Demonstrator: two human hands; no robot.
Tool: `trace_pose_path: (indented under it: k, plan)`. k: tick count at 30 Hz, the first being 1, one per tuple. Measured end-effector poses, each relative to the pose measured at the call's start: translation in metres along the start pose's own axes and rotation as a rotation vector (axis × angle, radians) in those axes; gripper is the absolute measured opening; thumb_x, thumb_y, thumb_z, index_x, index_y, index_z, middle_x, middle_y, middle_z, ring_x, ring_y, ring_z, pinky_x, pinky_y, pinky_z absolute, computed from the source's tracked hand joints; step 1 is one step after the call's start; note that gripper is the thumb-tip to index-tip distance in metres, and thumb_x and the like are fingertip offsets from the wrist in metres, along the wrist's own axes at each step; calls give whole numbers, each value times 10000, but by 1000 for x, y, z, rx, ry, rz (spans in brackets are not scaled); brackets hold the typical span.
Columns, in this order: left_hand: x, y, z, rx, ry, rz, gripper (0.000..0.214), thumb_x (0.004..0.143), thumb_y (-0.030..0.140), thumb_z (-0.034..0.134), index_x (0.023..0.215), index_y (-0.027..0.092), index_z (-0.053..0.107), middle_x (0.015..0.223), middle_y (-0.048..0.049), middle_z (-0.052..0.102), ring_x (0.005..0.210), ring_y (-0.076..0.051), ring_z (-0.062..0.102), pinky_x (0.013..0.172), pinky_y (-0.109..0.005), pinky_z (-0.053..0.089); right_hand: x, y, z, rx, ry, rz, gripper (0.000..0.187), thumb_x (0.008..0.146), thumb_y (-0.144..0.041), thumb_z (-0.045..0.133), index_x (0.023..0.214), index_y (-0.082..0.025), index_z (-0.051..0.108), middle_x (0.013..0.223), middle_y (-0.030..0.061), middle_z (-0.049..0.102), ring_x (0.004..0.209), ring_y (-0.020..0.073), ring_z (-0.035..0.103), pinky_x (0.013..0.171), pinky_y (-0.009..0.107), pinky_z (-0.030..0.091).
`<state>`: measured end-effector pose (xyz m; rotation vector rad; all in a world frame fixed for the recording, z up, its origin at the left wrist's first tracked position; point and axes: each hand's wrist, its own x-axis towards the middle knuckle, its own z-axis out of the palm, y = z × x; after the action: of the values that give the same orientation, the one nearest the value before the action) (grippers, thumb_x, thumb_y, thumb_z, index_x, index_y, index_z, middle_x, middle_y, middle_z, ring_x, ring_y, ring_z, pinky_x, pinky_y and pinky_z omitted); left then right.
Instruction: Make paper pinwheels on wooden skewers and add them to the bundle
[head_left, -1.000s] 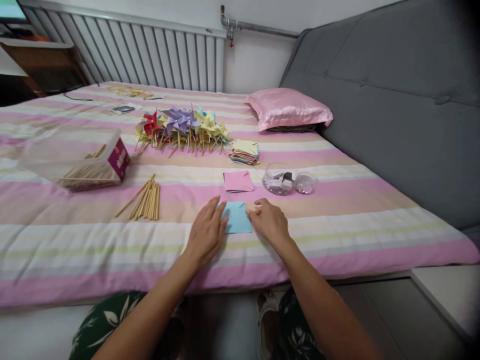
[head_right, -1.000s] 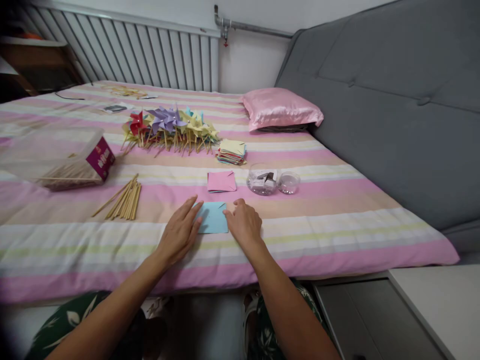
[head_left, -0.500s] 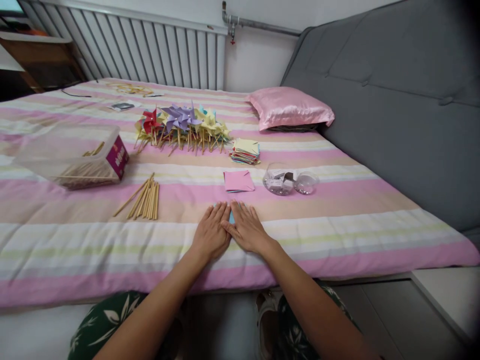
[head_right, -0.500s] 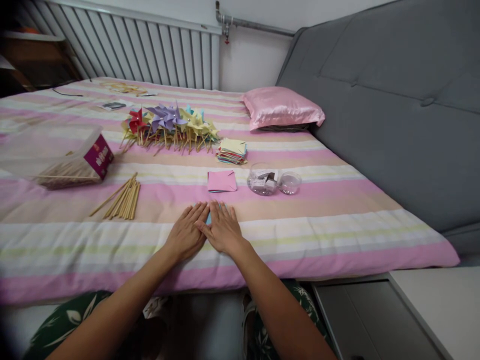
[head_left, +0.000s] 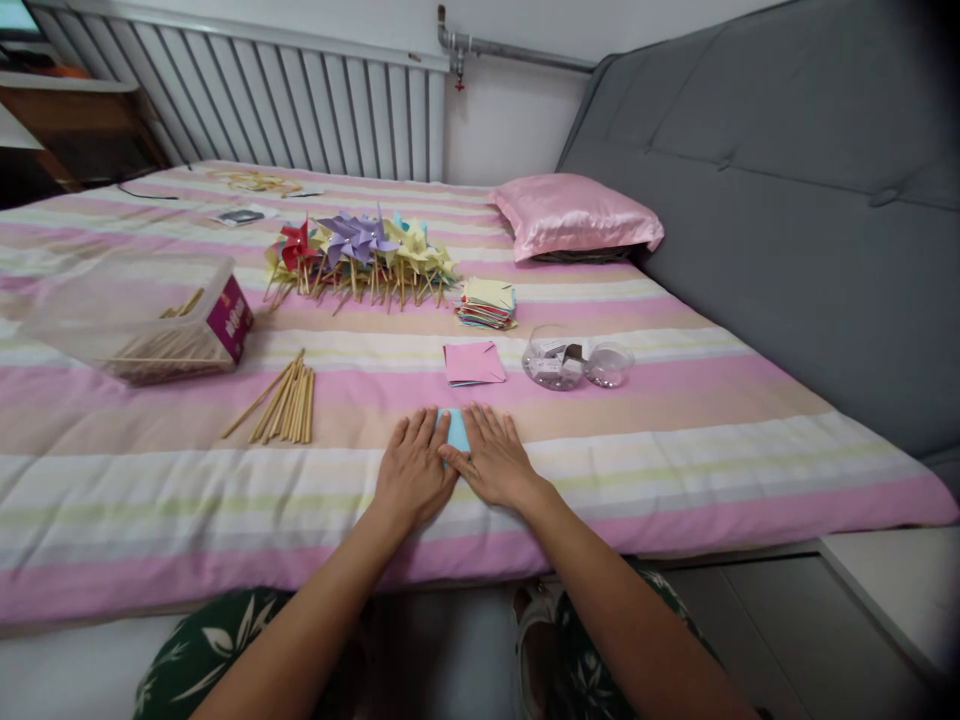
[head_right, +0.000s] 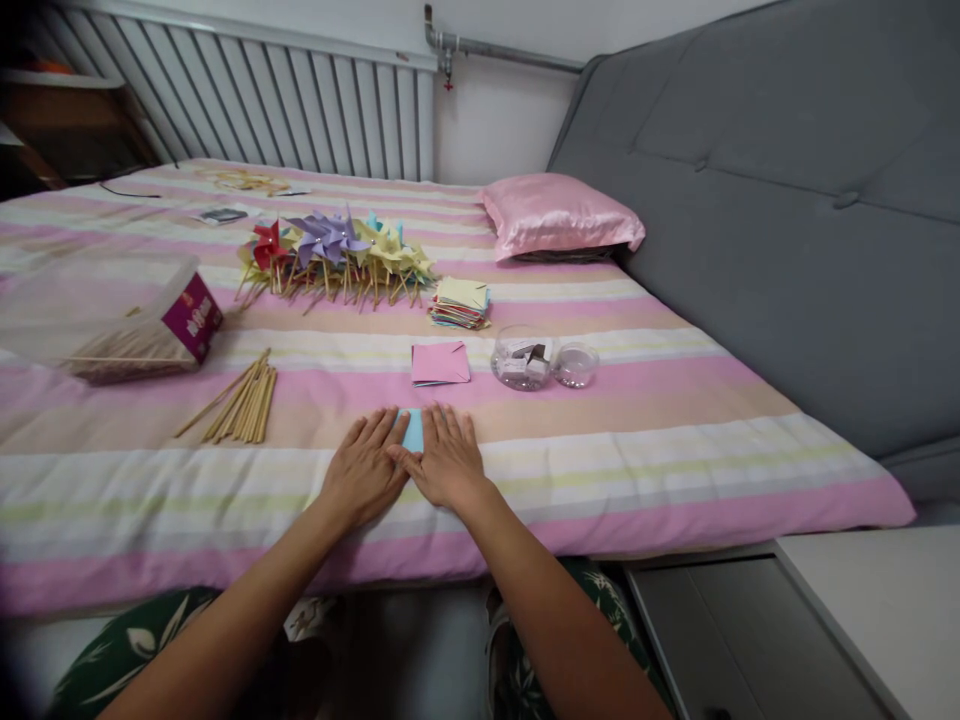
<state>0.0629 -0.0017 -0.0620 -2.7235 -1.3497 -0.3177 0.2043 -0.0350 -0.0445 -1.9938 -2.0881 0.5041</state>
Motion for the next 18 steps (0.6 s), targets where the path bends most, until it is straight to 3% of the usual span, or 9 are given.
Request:
trace_pose_path:
  k: [18]
  plan:
    - [-13,-13,-10,-4,46,-161,623,886,517,330,1333,96,439,1367,-209,463,1291,-323,388,1052,-504,239,-2,6,-7,48,20,106,877,849,-687,127,1446,-47,182,1531,155,92,1419,288,58,1125,488,32]
